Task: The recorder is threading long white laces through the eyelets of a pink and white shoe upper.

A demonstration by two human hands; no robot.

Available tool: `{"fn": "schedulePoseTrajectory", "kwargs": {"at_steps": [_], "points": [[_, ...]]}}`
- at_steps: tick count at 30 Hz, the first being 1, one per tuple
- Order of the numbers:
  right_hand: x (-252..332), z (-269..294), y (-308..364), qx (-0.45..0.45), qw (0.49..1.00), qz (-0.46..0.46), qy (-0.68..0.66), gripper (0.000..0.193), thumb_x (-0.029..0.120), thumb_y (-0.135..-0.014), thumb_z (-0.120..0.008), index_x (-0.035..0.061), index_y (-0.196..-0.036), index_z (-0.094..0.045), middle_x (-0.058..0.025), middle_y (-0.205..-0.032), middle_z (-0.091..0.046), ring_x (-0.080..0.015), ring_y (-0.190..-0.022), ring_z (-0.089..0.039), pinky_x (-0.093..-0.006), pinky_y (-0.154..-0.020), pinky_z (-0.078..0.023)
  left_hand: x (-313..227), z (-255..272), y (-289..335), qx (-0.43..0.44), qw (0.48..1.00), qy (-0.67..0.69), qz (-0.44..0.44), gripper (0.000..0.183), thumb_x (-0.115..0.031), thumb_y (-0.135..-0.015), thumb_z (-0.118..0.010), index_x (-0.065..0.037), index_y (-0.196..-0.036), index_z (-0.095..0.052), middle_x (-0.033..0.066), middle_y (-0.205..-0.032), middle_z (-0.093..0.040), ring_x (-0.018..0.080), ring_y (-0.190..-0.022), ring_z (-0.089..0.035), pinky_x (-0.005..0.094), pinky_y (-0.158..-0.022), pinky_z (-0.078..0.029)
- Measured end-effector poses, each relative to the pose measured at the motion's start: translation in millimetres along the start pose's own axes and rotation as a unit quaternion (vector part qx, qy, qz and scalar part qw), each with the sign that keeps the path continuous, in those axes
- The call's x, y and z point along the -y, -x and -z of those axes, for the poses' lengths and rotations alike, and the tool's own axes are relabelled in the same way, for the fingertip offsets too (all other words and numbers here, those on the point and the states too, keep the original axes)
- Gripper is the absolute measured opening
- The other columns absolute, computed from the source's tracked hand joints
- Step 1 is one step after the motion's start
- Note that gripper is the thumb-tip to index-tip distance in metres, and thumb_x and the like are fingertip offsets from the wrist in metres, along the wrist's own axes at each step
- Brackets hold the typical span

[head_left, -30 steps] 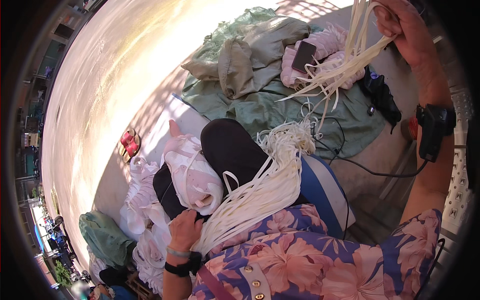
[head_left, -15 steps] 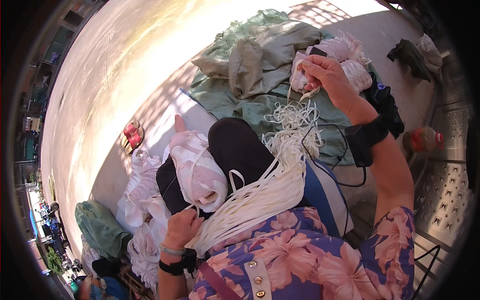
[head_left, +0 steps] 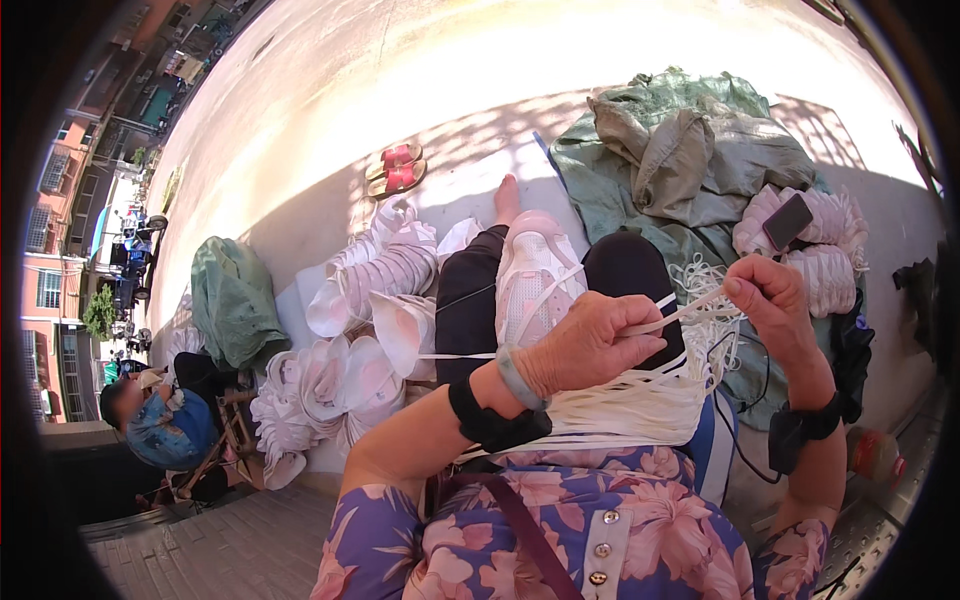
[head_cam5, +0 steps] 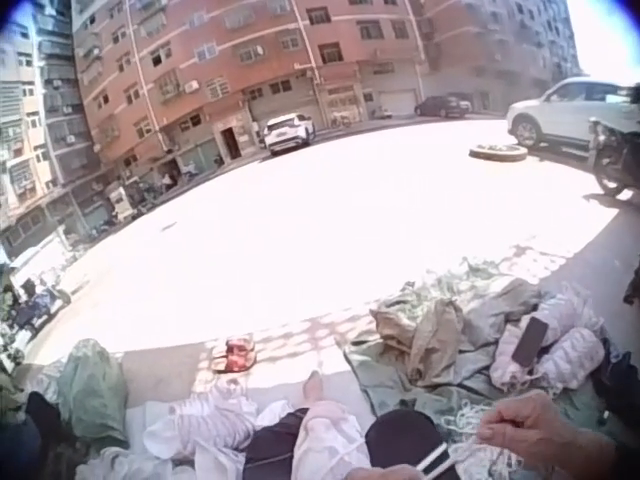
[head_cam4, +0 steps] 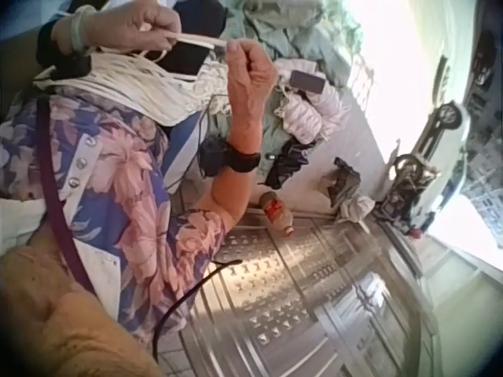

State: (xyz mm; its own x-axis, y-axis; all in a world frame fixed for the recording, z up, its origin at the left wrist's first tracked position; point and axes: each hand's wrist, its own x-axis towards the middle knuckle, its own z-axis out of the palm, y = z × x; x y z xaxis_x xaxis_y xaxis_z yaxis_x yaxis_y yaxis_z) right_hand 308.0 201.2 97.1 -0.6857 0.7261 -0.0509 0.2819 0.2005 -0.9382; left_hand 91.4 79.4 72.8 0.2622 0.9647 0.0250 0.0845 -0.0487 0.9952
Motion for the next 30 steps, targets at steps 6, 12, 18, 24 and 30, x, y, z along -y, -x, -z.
{"fn": "schedulePoseTrajectory", "kwargs": {"at_steps": [6, 12, 18, 24, 30], "points": [[-201.2, 85.2, 33.9, -0.145, 0.969, -0.09, 0.179, 0.018, 0.014, -0.086, -0.059, 0.0021, -0.073, -0.056, 0.0029, -0.062, -0.048, -0.0067, -0.059, -0.041, -0.0255, -0.053, -0.034, 18.4, 49.9, 57.2, -0.025, 0.992, -0.118, 0.027, 0.008, -0.009, -0.086, -0.061, -0.001, -0.084, -0.061, -0.0025, -0.058, -0.05, 0.0042, -0.052, -0.042, 0.0223, -0.047, -0.036], [-152.9, 10.4, -5.8, -0.009, 0.905, -0.15, 0.398, 0.012, 0.008, -0.074, -0.061, 0.0023, -0.085, -0.063, -0.0118, -0.08, -0.061, -0.0325, -0.079, -0.058, -0.0401, -0.071, -0.045, 48.9, 56.1, 117.8, -0.209, 0.932, -0.218, 0.199, 0.01, -0.006, -0.081, -0.063, 0.0, -0.088, -0.058, 0.0008, -0.057, -0.051, 0.0047, -0.052, -0.042, 0.0224, -0.047, -0.036], [-39.4, -97.6, -33.1, 0.057, 0.96, 0.206, 0.18, 0.024, 0.009, -0.071, -0.067, 0.0024, -0.094, -0.06, -0.0119, -0.093, -0.06, -0.0303, -0.092, -0.055, -0.0381, -0.08, -0.044, 52.4, 35.3, 123.6, -0.181, 0.957, -0.17, 0.149, 0.008, -0.006, -0.082, -0.063, 0.0, -0.085, -0.059, 0.0014, -0.06, -0.053, 0.0053, -0.054, -0.044, 0.0221, -0.049, -0.038], [15.3, -142.2, -19.1, 0.284, 0.943, 0.171, -0.033, 0.037, 0.023, -0.082, -0.062, 0.0023, -0.111, -0.052, -0.017, -0.087, -0.059, -0.0345, -0.081, -0.058, -0.0372, -0.071, -0.047, 15.6, 29.2, 98.3, -0.164, 0.976, -0.141, -0.017, 0.005, -0.004, -0.083, -0.061, 0.0, -0.084, -0.059, 0.0022, -0.063, -0.055, 0.0059, -0.056, -0.047, 0.0213, -0.051, -0.039], [-10.4, -111.9, -4.6, 0.23, 0.972, 0.039, 0.039, 0.012, 0.012, -0.086, -0.056, 0.0018, -0.081, -0.059, -0.014, -0.063, -0.055, -0.0299, -0.054, -0.053, -0.0317, -0.051, -0.042, 53.2, 43.7, 73.4, -0.265, 0.881, -0.39, 0.031, 0.015, -0.011, -0.074, -0.067, -0.001, -0.082, -0.059, 0.0097, -0.076, -0.057, 0.024, -0.067, -0.056, 0.0329, -0.062, -0.043]]}}
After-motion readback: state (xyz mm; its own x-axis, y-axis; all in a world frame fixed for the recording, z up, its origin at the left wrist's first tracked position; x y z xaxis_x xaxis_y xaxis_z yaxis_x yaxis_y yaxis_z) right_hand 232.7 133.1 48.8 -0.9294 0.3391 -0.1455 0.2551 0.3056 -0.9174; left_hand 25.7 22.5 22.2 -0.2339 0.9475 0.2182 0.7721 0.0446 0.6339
